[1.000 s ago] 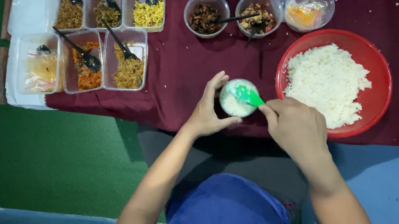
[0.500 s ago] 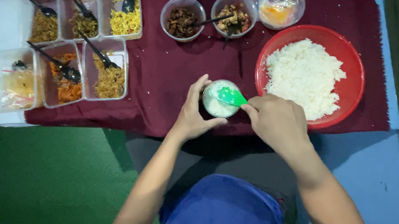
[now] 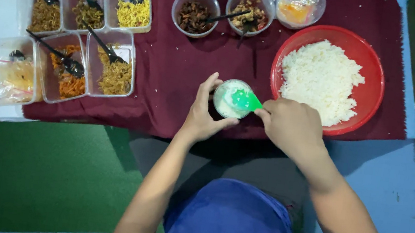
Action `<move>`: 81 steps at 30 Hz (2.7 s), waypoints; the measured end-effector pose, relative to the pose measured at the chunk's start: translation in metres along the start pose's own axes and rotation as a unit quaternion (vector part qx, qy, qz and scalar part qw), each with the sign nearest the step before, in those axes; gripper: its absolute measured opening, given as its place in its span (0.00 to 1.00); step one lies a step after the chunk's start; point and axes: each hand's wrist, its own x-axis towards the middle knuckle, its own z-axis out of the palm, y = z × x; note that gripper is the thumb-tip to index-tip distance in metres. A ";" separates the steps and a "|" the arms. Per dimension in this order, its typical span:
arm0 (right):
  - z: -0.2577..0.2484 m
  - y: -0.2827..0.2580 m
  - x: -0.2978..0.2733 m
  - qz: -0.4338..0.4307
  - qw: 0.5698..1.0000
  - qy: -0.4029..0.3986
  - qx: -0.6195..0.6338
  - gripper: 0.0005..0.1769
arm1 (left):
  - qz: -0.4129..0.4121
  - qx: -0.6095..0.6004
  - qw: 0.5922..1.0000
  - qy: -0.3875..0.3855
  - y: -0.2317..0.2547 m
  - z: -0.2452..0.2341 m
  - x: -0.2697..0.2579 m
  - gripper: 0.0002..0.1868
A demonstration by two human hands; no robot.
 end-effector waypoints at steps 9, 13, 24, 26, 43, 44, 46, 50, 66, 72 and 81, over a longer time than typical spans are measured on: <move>-0.015 -0.005 0.000 0.036 0.998 -0.041 0.028 0.15 | 0.017 -0.016 0.999 -0.027 0.010 -0.001 0.003 0.61; -0.013 -0.006 -0.002 0.046 0.998 -0.021 0.025 0.14 | 0.016 0.015 0.999 -0.024 0.006 -0.002 0.000 0.64; -0.019 -0.008 -0.003 0.040 0.997 -0.060 0.005 0.15 | 0.021 0.001 0.999 -0.035 0.018 -0.002 0.002 0.59; -0.022 -0.011 -0.007 0.039 0.998 -0.052 0.003 0.15 | 0.032 0.015 0.999 -0.024 0.013 -0.002 0.002 0.61; -0.011 -0.015 0.008 0.059 0.993 -0.103 0.024 0.20 | 0.018 0.010 1.000 -0.018 0.009 0.001 0.002 0.60; -0.016 -0.017 0.007 0.065 0.991 -0.113 0.036 0.20 | 0.020 0.009 1.000 -0.020 0.008 0.001 0.002 0.60; -0.031 -0.021 0.003 0.073 0.989 -0.121 0.048 0.19 | 0.023 0.009 0.999 -0.025 0.010 0.000 0.001 0.60; -0.040 -0.023 0.001 0.103 0.987 -0.104 0.066 0.18 | 0.018 0.010 0.999 -0.028 0.015 -0.004 0.002 0.60; -0.012 -0.017 0.007 0.127 0.981 -0.125 0.073 0.20 | 0.020 0.008 0.999 -0.029 0.018 -0.005 0.003 0.57; -0.023 -0.014 0.006 0.129 0.977 -0.141 0.092 0.19 | 0.031 -0.003 0.999 -0.035 0.015 -0.003 0.003 0.56; 0.004 -0.008 0.001 0.104 0.987 -0.104 0.071 0.20 | 0.041 0.036 0.999 -0.002 0.005 0.000 0.002 0.60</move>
